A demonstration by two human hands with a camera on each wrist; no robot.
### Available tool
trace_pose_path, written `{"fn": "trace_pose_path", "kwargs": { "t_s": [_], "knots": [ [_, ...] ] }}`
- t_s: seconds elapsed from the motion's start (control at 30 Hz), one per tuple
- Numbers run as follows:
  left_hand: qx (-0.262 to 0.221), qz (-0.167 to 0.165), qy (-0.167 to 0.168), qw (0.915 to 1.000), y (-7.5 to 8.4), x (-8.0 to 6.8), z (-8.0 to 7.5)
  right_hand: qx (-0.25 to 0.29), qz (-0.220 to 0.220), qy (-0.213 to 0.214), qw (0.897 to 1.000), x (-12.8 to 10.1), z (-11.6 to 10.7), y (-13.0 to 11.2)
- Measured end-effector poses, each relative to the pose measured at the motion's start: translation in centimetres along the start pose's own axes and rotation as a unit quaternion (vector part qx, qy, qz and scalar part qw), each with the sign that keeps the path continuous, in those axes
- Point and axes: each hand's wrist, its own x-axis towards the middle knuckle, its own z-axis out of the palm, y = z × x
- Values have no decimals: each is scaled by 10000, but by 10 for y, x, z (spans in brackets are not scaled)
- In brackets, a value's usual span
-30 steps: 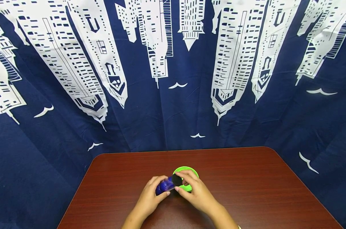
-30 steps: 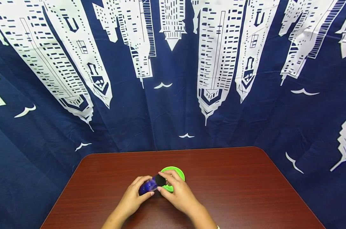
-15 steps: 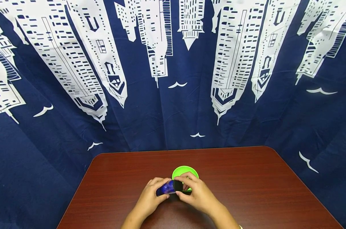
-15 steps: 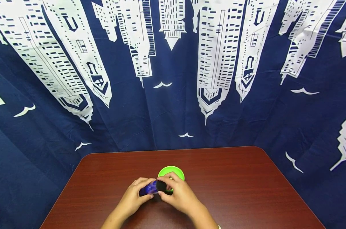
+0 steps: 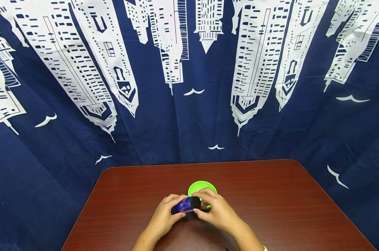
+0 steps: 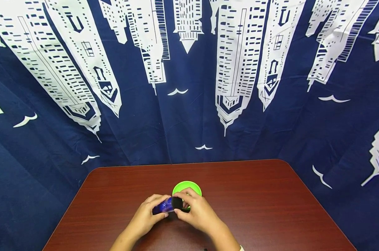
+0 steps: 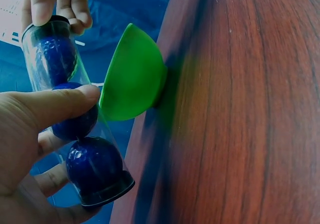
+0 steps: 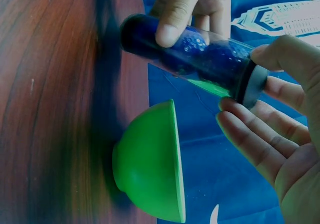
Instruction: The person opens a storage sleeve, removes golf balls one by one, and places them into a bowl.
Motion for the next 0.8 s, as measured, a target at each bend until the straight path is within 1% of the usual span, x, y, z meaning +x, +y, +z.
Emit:
{"fn": "trace_pose_path", "kwargs": {
  "t_s": [0.2, 0.33, 0.43, 0.67, 0.8],
  "knots": [
    [-67, -221, -44, 9997, 2, 2, -2, -101, 64, 104, 9999, 0, 1, 1],
    [-80, -273, -42, 9996, 2, 2, -2, -207, 0, 172, 9996, 0, 2, 0],
    [-57, -234, -75, 9997, 2, 1, -3, -126, -30, 173, 9998, 0, 1, -1],
    [-121, -59, -170, 9998, 2, 2, -3, 98, 25, -10, 9999, 0, -3, 0],
    [-194, -45, -174, 9996, 1, 2, -2, 167, 67, -26, 9998, 0, -2, 2]
  ]
}}
